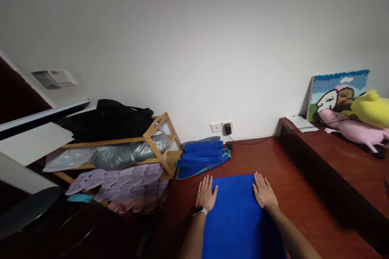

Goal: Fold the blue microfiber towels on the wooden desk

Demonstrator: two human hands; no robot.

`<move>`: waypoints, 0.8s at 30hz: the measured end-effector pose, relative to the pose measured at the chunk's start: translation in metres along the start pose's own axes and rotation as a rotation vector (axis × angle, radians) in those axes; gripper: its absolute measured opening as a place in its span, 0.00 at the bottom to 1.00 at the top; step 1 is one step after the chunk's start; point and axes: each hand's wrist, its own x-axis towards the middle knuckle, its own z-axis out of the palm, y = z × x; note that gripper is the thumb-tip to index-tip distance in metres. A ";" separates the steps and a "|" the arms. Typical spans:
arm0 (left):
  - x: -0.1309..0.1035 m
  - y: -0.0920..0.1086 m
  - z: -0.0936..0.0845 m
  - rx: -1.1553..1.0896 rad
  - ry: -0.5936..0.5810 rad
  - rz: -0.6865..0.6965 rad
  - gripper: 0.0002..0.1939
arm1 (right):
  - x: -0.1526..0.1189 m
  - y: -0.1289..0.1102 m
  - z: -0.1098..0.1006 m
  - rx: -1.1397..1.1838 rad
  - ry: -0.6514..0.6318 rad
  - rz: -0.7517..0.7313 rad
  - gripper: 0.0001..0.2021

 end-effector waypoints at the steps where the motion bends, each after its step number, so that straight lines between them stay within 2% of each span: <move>1: 0.000 0.000 0.000 -0.001 -0.003 -0.001 0.34 | 0.000 0.000 0.000 -0.002 0.002 0.001 0.33; 15: 0.000 0.002 -0.006 -0.008 -0.029 -0.004 0.34 | -0.002 -0.005 -0.009 -0.023 -0.044 0.020 0.33; 24: 0.000 0.000 0.000 -0.009 0.009 0.006 0.33 | -0.001 -0.001 -0.004 -0.007 -0.014 0.007 0.33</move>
